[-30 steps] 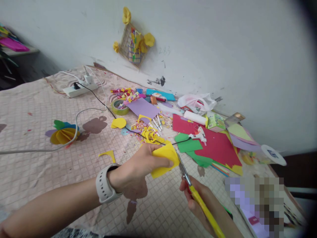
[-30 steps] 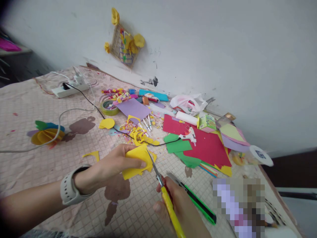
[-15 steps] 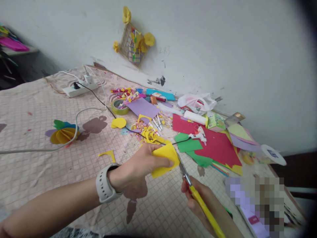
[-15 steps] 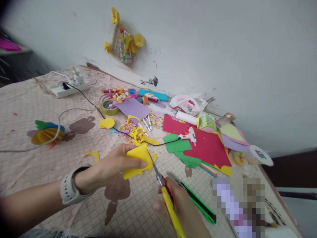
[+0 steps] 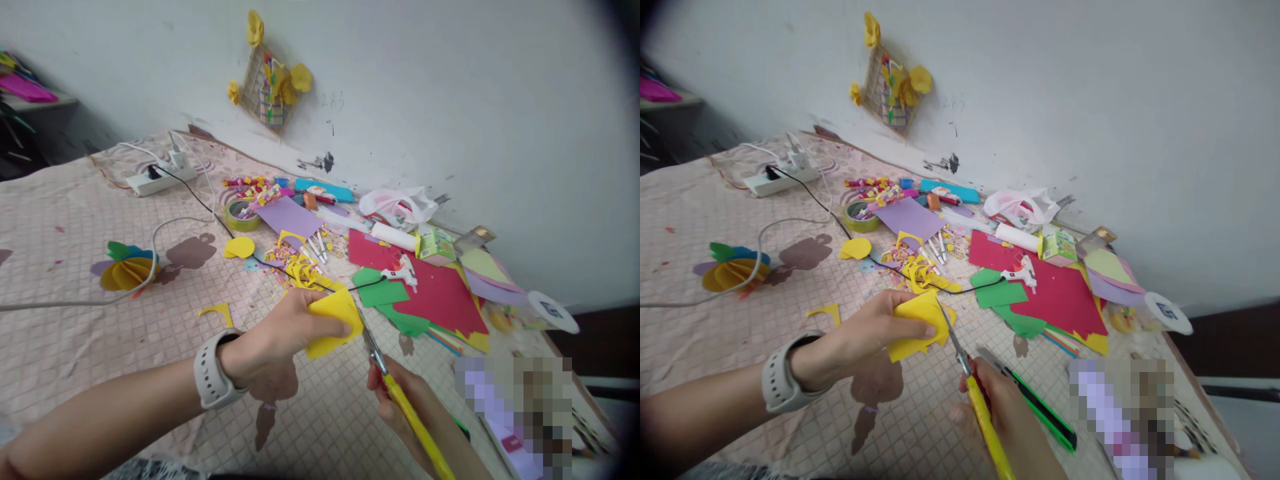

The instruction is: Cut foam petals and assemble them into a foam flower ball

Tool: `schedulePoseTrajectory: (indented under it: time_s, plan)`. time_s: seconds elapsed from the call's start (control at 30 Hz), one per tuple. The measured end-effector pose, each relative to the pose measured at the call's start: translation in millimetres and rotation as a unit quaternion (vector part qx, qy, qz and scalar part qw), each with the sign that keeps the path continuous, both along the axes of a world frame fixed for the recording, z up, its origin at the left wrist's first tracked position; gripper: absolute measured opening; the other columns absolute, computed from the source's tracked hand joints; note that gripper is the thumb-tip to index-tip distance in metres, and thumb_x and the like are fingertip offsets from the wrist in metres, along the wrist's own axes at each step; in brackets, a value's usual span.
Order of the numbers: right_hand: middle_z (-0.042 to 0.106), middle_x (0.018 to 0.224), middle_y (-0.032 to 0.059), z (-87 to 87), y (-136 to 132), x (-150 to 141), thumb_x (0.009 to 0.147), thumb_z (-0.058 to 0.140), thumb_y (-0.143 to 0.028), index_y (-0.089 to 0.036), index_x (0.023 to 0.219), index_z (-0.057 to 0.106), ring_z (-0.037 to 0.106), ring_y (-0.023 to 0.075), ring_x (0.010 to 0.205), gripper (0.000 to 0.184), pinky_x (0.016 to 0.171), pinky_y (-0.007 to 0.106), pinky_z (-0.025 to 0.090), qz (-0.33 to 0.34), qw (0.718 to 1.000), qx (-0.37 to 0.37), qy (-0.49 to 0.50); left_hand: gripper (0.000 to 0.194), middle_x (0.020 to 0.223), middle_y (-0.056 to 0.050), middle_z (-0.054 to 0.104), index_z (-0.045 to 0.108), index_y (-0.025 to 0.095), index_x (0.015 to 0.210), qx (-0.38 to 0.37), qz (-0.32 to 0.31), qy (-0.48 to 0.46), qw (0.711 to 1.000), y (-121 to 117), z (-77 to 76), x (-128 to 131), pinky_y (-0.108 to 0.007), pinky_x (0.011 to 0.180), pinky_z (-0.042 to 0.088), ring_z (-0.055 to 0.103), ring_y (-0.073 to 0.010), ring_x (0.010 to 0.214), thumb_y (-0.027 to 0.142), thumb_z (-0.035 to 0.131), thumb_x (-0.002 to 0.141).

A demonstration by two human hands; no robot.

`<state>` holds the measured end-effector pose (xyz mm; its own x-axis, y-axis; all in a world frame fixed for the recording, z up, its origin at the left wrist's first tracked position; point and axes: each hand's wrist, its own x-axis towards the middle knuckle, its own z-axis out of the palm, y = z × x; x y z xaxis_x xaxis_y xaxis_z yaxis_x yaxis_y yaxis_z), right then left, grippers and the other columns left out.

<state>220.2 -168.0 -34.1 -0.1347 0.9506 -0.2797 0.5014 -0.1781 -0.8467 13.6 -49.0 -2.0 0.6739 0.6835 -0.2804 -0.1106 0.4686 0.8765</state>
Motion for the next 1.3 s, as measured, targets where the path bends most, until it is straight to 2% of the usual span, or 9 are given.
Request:
schedulePoseTrajectory:
  time_s: [0.27, 0.57, 0.77, 0.87, 0.93, 1.03, 1.1, 1.23, 1.3]
  plan:
    - [0.045, 0.065, -0.0028, -4.0, -0.6, 2.2, 0.081, 0.052, -0.071, -0.025, 0.082, 0.051, 0.038, 0.0141, 0.055, 0.047, 0.05, 0.029, 0.025, -0.006, 1.0, -0.004, 0.005, 0.016, 0.068, 0.002, 0.064, 0.068, 0.014, 0.077, 0.003, -0.001, 0.003, 1.0, -0.6, 0.3, -0.2, -0.021, 0.052, 0.035, 0.051, -0.0082, 0.055, 0.025, 0.074, 0.068]
    - [0.037, 0.062, -0.006, -4.7, -1.3, 3.8, 0.073, 0.059, -0.077, -0.022, 0.078, 0.048, 0.03, 0.0112, 0.054, 0.056, 0.049, 0.026, 0.02, -0.019, 0.999, -0.029, 0.042, 0.013, 0.067, 0.003, 0.063, 0.068, 0.014, 0.076, -0.001, 0.003, 0.003, 1.0, -1.7, 1.4, 0.7, -0.02, 0.051, 0.035, 0.051, -0.0068, 0.054, 0.023, 0.073, 0.068]
    - [0.033, 0.061, -0.0074, -6.1, -0.9, 3.2, 0.075, 0.056, -0.078, -0.023, 0.078, 0.047, 0.026, 0.0101, 0.051, 0.056, 0.048, 0.026, 0.017, -0.031, 0.996, -0.047, 0.063, 0.014, 0.068, 0.002, 0.065, 0.069, 0.015, 0.077, -0.001, 0.005, 0.004, 1.0, -0.3, 0.0, 0.4, -0.019, 0.052, 0.036, 0.053, -0.0072, 0.055, 0.024, 0.074, 0.068]
    - [0.033, 0.06, -0.0077, -7.8, -0.1, 3.2, 0.074, 0.063, -0.073, -0.023, 0.078, 0.049, 0.025, 0.0097, 0.051, 0.052, 0.047, 0.026, 0.017, -0.037, 0.995, -0.05, 0.073, 0.014, 0.069, 0.002, 0.066, 0.071, 0.014, 0.078, 0.0, 0.002, 0.005, 1.0, -1.0, 0.2, 0.7, -0.019, 0.052, 0.037, 0.053, -0.0071, 0.055, 0.024, 0.074, 0.068]
    - [0.034, 0.058, -0.0083, -10.1, -0.4, 3.1, 0.067, 0.072, -0.07, -0.023, 0.08, 0.052, 0.026, 0.009, 0.048, 0.052, 0.046, 0.025, 0.018, -0.05, 0.993, -0.066, 0.087, 0.013, 0.069, 0.002, 0.066, 0.071, 0.014, 0.078, -0.002, 0.003, 0.0, 1.0, -1.8, 0.4, 1.2, -0.018, 0.052, 0.037, 0.053, -0.0068, 0.055, 0.023, 0.073, 0.069]
    - [0.041, 0.06, -0.0061, -16.0, -3.3, 5.0, 0.063, 0.072, -0.072, -0.023, 0.087, 0.059, 0.032, 0.01, 0.047, 0.056, 0.043, 0.024, 0.024, -0.116, 0.977, -0.13, 0.125, 0.012, 0.07, 0.001, 0.067, 0.071, 0.015, 0.077, -0.002, 0.006, -0.015, 1.0, -1.8, 0.1, 0.7, -0.018, 0.053, 0.038, 0.054, -0.0069, 0.056, 0.023, 0.073, 0.068]
    - [0.049, 0.066, -0.0019, -21.5, -7.0, 10.1, 0.064, 0.067, -0.078, -0.023, 0.091, 0.065, 0.04, 0.0126, 0.05, 0.061, 0.044, 0.025, 0.034, -0.142, 0.968, -0.145, 0.145, 0.012, 0.071, 0.001, 0.068, 0.071, 0.016, 0.078, 0.003, 0.009, -0.012, 1.0, -0.6, -0.5, -1.4, -0.018, 0.053, 0.039, 0.055, -0.0074, 0.057, 0.024, 0.074, 0.069]
    - [0.062, 0.082, 0.0034, -28.7, -12.3, 26.9, 0.047, 0.083, -0.071, -0.025, 0.099, 0.067, 0.054, 0.0186, 0.067, 0.072, 0.06, 0.03, 0.047, -0.052, 0.988, -0.018, 0.144, 0.014, 0.067, 0.001, 0.066, 0.068, 0.015, 0.076, 0.031, 0.014, 0.024, 0.999, 2.2, -0.3, -6.8, -0.018, 0.05, 0.037, 0.052, -0.0071, 0.054, 0.027, 0.074, 0.071]
    - [0.064, 0.088, 0.0039, -24.8, -8.7, 29.9, 0.061, 0.08, -0.066, -0.026, 0.097, 0.064, 0.056, 0.0199, 0.072, 0.057, 0.065, 0.032, 0.049, -0.038, 0.987, 0.056, 0.146, 0.015, 0.067, 0.002, 0.064, 0.068, 0.015, 0.078, 0.047, 0.006, 0.034, 0.998, 1.7, 0.9, -6.9, -0.018, 0.05, 0.037, 0.051, -0.0071, 0.054, 0.028, 0.073, 0.072]
